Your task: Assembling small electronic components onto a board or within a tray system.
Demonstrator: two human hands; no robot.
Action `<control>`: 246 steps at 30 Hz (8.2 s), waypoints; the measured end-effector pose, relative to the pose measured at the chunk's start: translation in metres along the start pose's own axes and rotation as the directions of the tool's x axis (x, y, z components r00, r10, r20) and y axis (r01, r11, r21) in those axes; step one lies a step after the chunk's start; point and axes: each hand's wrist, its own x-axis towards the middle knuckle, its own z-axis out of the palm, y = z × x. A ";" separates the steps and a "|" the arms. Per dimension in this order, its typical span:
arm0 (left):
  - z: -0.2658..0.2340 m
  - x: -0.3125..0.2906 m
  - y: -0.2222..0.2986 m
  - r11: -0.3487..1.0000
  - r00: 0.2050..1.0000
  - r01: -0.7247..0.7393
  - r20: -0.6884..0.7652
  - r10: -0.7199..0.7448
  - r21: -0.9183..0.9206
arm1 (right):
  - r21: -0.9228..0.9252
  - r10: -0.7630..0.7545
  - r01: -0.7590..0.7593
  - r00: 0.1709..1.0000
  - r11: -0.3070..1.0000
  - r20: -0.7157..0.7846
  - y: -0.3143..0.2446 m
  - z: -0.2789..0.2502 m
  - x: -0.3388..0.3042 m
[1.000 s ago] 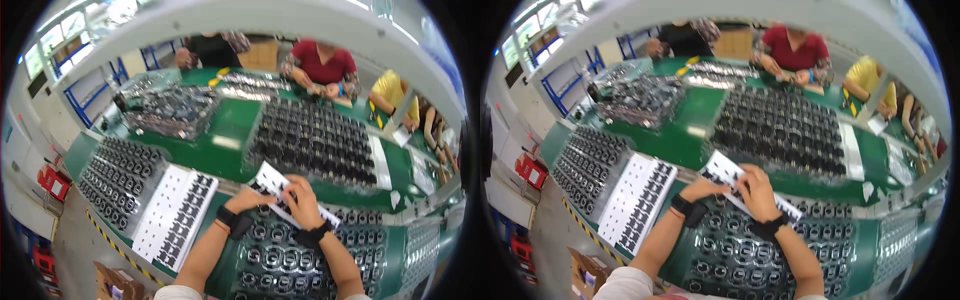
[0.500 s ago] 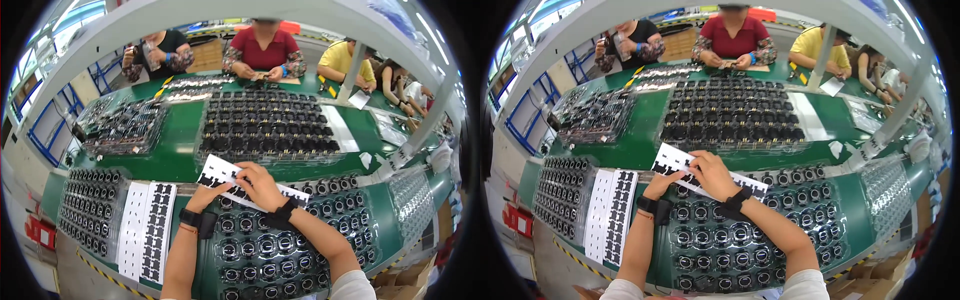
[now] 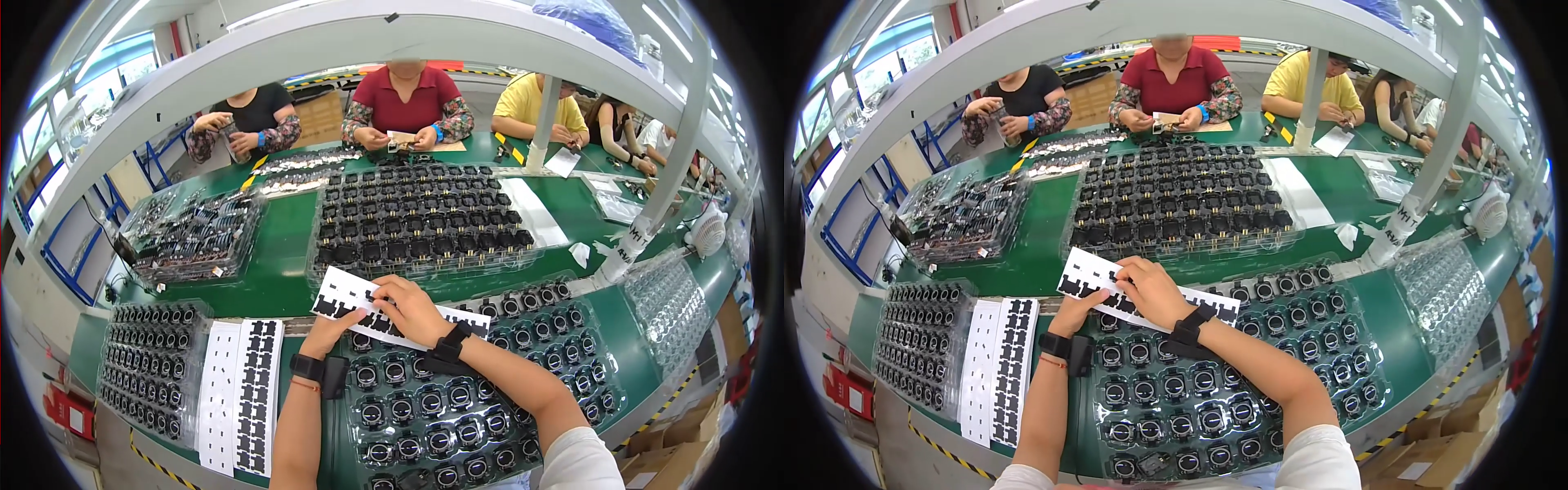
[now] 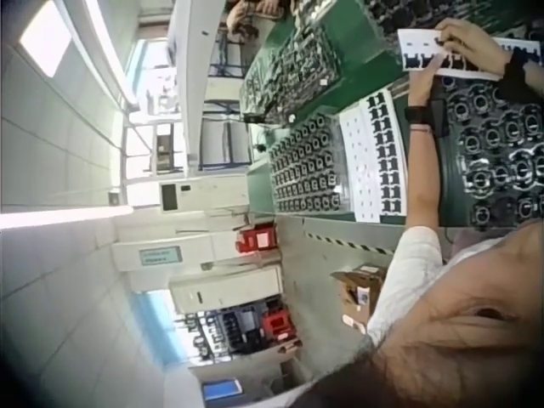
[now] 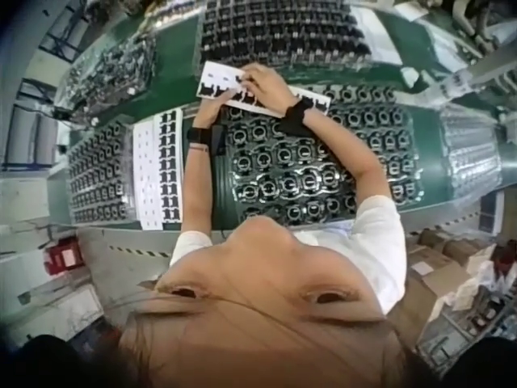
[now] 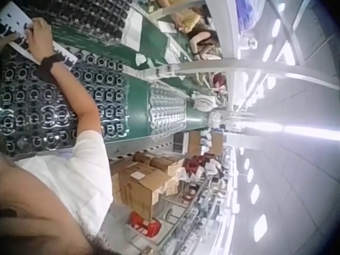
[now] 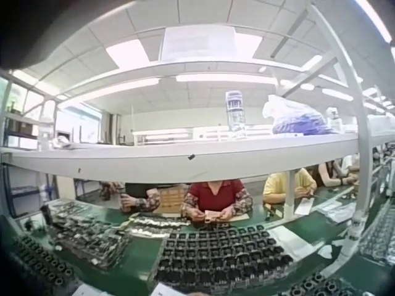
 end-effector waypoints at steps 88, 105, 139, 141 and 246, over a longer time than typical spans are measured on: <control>0.045 -0.022 0.045 -0.004 0.988 0.093 -0.091 0.124 0.996 | 0.412 0.344 -0.392 0.920 0.823 0.190 0.031 -0.003 0.000; 0.024 -0.006 0.052 0.670 0.995 0.087 -0.039 -0.087 0.738 | 0.774 0.314 -0.287 0.942 0.565 0.121 0.029 -0.007 0.001; -0.003 0.011 -0.007 0.992 0.991 -0.127 0.040 0.127 -0.001 | 0.688 0.338 -0.403 0.911 0.604 0.238 0.022 -0.007 0.000; -0.004 0.012 -0.008 0.991 0.990 -0.135 0.046 0.136 -0.025 | 0.684 0.345 -0.409 0.908 0.604 0.239 0.022 -0.008 0.000; -0.007 0.013 -0.010 0.955 0.918 -0.272 0.328 0.222 0.115 | -0.108 -0.009 0.004 0.999 0.994 -0.052 0.019 0.000 -0.003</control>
